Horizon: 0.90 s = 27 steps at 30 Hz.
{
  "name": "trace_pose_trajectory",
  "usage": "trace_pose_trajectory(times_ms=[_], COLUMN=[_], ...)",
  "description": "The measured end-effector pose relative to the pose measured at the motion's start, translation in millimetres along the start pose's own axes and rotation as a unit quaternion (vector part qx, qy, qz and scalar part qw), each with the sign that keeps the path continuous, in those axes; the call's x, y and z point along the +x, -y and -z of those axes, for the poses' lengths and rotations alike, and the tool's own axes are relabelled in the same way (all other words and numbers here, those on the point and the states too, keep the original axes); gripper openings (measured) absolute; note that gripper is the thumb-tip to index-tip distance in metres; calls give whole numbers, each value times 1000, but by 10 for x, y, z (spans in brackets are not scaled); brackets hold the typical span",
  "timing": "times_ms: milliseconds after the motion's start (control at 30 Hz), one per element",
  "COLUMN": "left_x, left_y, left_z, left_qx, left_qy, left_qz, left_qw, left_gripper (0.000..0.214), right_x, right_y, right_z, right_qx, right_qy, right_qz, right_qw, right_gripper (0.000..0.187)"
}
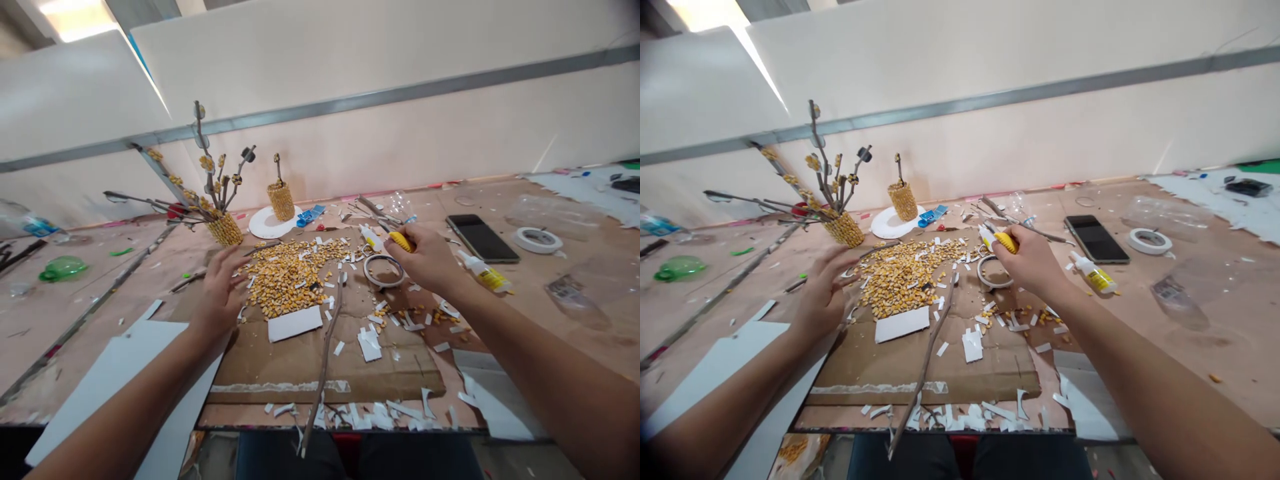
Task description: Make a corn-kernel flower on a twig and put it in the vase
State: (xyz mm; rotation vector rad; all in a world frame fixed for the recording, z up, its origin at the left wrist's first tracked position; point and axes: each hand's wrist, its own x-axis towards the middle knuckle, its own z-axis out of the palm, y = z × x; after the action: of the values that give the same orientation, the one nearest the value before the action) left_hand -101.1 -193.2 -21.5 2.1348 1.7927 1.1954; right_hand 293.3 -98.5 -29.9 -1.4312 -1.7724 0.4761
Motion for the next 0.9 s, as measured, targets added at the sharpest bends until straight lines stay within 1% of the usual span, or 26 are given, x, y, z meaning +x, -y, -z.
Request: trace_pose_trajectory(times_ms=[67,133,167,267,333,433,567,667,767,833,900], left_x=[18,24,21,-12,-32,-40,-92,-206,-300,-320,-323], left_y=[-1,-14,-21,-32,-41,-87,-199,-272,-307,-307,-292], left_z=[5,7,3,-15,-22,-14,11,38,94,141,185], left_qx=[26,35,25,-13,-12,16,67,95,158,195,216], left_qy=[-38,-59,-55,-14,9,40,84,105,90,74,70], left_qz=[-39,-52,-47,-6,7,-4,-53,-96,-157,-187,-212], left_qw=[998,996,997,1000,1000,999,993,985,971,960,951], left_gripper=[60,58,53,34,31,28,17,17,24,27,27], right_x=[-3,-5,-5,-4,1,19,52,60,48,36,27], right_y=[0,4,8,19,16,-10,-50,-51,-34,-25,-21], right_z=[2,4,4,3,2,1,7,15,19,20,21], right_qx=[-2,-2,-2,-1,1,4,2,2,8,11,12], right_qy=[2,2,1,-4,-10,-20,-44,-58,-61,-60,-58], right_qz=[3,6,7,12,17,21,24,29,30,29,29], right_qw=[1000,1000,1000,1000,1000,1000,999,998,998,998,998], right_gripper=[23,24,24,24,24,25,25,26,27,27,25])
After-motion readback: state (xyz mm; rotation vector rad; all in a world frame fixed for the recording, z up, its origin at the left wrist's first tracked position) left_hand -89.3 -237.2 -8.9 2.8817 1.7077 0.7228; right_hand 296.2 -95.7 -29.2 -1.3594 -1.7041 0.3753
